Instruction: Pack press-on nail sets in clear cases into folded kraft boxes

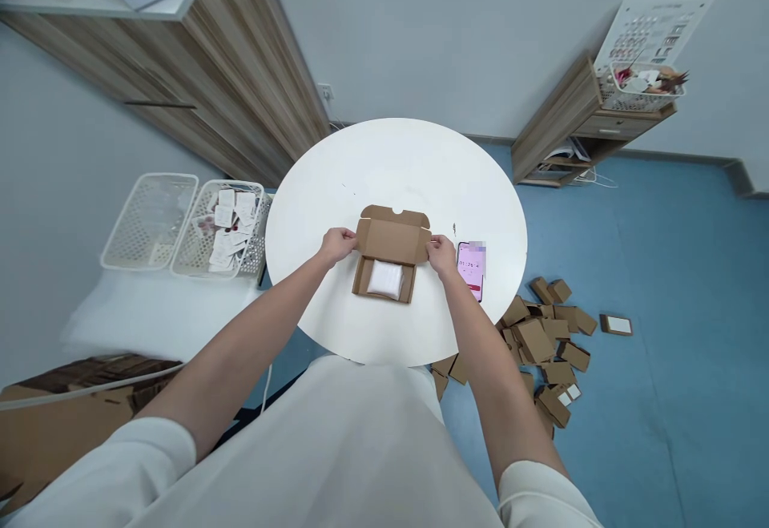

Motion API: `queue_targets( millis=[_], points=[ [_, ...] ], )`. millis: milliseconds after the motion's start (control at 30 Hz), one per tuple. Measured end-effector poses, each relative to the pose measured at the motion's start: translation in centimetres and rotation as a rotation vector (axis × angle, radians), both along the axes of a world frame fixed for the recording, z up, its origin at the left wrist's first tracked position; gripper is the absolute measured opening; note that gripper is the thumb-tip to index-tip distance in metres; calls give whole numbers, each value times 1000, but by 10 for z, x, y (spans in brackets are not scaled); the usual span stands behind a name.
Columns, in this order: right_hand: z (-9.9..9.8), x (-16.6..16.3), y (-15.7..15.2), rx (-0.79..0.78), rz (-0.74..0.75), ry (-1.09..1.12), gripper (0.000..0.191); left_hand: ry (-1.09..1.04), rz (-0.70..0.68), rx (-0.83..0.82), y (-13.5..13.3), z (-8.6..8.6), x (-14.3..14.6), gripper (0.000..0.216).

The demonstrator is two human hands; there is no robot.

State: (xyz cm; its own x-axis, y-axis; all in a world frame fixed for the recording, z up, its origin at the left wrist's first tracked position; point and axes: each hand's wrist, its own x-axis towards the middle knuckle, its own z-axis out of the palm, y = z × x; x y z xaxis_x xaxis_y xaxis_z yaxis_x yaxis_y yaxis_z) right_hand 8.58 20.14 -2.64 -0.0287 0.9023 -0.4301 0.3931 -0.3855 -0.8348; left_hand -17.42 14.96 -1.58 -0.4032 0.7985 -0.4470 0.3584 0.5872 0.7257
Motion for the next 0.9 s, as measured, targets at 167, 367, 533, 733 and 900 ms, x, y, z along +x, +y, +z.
queue_targets(
  millis=[167, 367, 533, 733, 900],
  points=[
    [12, -5, -1, 115, 70, 19, 22, -32, -9, 96, -5, 7, -4, 20],
    [23, -10, -19, 211, 136, -104, 28, -145, -130, 100, -17, 11, -4, 37],
    [31, -14, -40, 224, 186, -102, 51, -228, -256, 70, -27, 21, -10, 59],
    [30, -14, -56, 43, 237, 133, 53, -277, -385, 8, -44, 27, -14, 65],
    [33, -9, -63, 65, 262, 162, 49, -394, -387, -9, -55, 30, -20, 59]
  ],
)
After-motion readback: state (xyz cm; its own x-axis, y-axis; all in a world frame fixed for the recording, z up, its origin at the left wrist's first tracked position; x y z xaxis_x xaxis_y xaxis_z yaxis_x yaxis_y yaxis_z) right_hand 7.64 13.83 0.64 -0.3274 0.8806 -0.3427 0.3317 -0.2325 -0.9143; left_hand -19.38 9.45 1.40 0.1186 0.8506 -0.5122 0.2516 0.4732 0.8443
